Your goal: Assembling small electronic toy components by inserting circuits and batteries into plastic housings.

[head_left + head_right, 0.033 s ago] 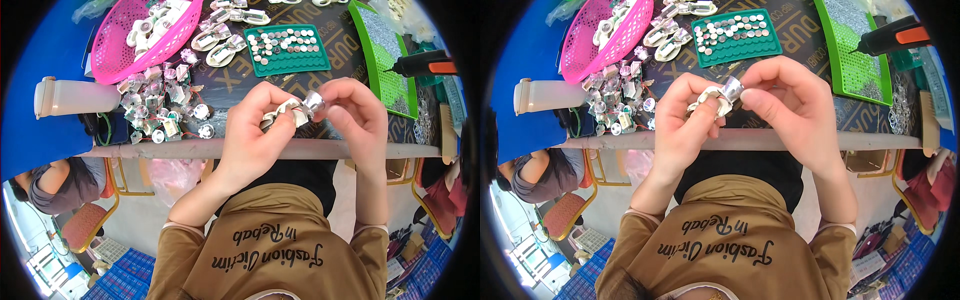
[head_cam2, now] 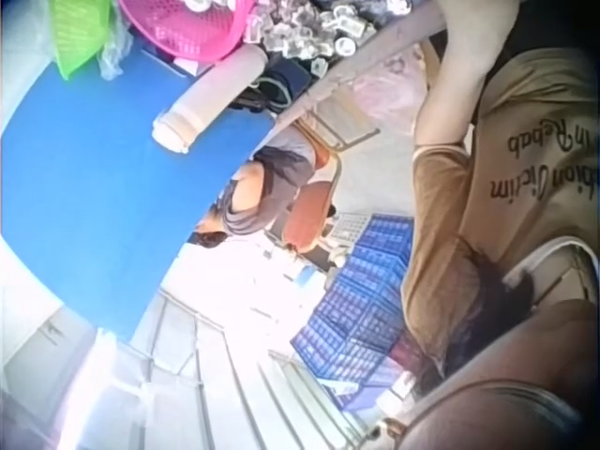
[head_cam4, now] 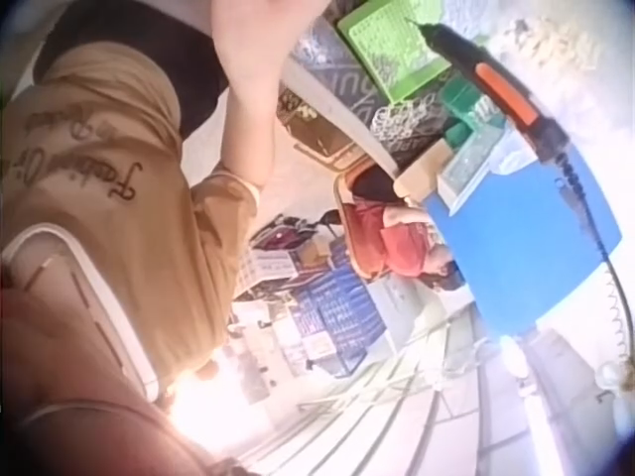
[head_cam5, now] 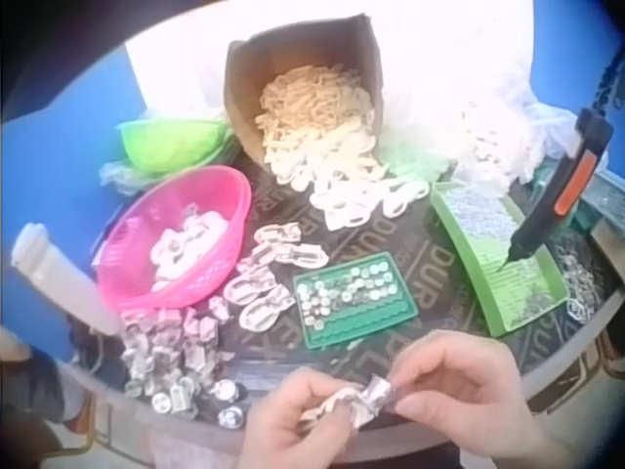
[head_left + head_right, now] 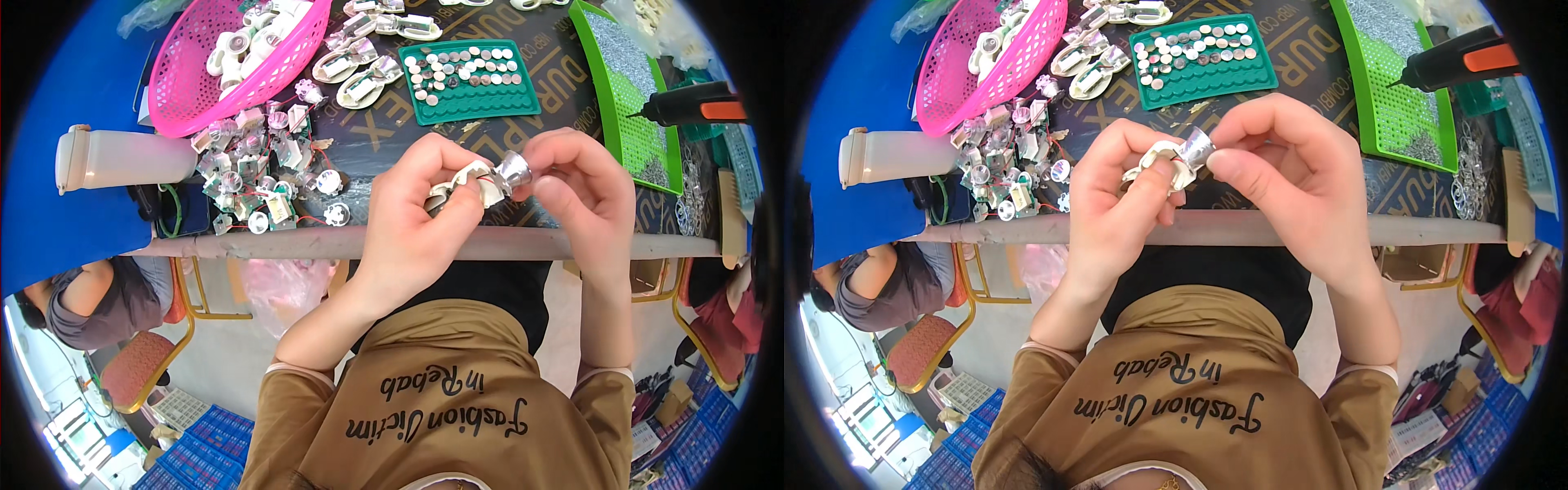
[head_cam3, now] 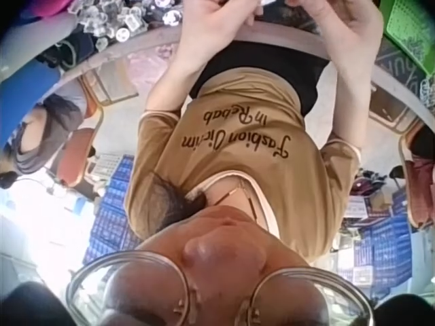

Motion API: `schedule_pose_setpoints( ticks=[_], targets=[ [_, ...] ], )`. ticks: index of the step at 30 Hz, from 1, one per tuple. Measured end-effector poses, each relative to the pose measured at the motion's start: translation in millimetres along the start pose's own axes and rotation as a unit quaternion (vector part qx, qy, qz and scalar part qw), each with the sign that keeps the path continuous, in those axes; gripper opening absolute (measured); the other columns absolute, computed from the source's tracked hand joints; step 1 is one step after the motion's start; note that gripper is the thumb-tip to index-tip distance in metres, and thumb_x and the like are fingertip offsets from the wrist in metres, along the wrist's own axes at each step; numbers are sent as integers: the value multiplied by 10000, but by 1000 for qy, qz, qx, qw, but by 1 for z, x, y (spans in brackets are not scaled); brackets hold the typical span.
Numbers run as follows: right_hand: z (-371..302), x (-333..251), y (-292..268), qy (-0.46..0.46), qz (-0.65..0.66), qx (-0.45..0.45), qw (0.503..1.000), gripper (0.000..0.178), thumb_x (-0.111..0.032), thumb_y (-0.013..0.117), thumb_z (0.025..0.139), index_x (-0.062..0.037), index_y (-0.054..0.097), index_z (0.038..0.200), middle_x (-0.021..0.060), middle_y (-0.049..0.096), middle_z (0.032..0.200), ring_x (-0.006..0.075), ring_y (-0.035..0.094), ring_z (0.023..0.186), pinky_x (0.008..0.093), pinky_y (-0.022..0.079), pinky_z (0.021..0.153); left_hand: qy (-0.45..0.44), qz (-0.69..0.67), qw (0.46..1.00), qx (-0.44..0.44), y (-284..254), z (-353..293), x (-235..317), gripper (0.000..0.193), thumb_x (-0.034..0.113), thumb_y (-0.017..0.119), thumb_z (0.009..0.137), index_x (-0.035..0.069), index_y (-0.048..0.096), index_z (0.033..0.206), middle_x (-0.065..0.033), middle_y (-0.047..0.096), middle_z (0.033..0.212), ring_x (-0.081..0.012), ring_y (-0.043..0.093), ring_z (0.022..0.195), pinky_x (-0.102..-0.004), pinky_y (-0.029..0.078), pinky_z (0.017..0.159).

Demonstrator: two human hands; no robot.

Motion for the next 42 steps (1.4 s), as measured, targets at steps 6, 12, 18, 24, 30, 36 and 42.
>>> schedule_pose_setpoints(
  ticks=[6, 12, 18, 24, 30, 36, 42],
  targets=[
    [-1, -6, 5, -15, -109, 16, 994, 74, 31, 612, 762, 26, 565, 819, 47, 564, 805, 100, 548, 719, 218, 454, 643, 15, 8, 1000, 18, 0, -1, 0, 48, 22, 518, 809, -7, 516, 846, -38, 598, 760, -54, 550, 711, -213, 435, 610],
    [-1, -14, 13, -115, -230, 20, 966, 76, 31, 630, 714, 19, 577, 767, 65, 581, 737, 124, 548, 643, 223, 450, 583, -37, -67, 997, 13, -2, -5, 3, 190, 28, 534, 810, 1, 456, 981, -51, 558, 832, -77, 520, 727, -221, 432, 637],
    [1, -19, 14, -71, -249, -18, 966, 115, 65, 611, 716, 40, 554, 813, 97, 564, 832, 144, 532, 762, 229, 412, 678, -11, -60, 997, -41, -3, -12, 8, 293, -4, 496, 789, -4, 375, 1056, -88, 494, 967, -118, 484, 903, -266, 407, 774],
    [4, -21, 16, -109, -302, -34, 946, 114, 62, 627, 682, 32, 566, 773, 101, 582, 787, 173, 556, 734, 245, 422, 659, 34, -5, 998, -44, -1, -15, 5, 312, 40, 456, 841, 33, 346, 1133, -72, 470, 978, -85, 468, 748, -195, 384, 594],
    [4, -23, 19, -150, -347, -30, 925, 124, 62, 634, 666, 20, 573, 765, 100, 585, 767, 191, 561, 710, 258, 429, 635, 52, 22, 998, -39, 1, -19, 7, 304, 17, 451, 854, 25, 343, 1138, -73, 466, 1004, -84, 466, 763, -206, 398, 626],
    [5, -25, 21, -192, -384, -21, 903, 129, 63, 635, 659, 12, 567, 756, 102, 583, 751, 206, 557, 682, 268, 431, 612, 86, 29, 996, -10, 2, -19, 7, 336, 0, 513, 794, -24, 364, 1095, -127, 500, 967, -192, 520, 905, -306, 414, 805],
    [3, -22, 24, -228, -427, 18, 875, 131, 77, 626, 652, 6, 557, 737, 101, 570, 738, 214, 547, 662, 271, 430, 584, 95, 49, 994, -5, 2, -21, 6, 327, 17, 512, 801, -27, 374, 1095, -112, 496, 938, -192, 517, 870, -305, 415, 768]
  ],
)
Point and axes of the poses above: each hand's wrist, its own z-axis towards the middle knuckle, its own y-axis out of the palm, x = y × z, the point moved 2 cm from there along z, towards the middle knuckle
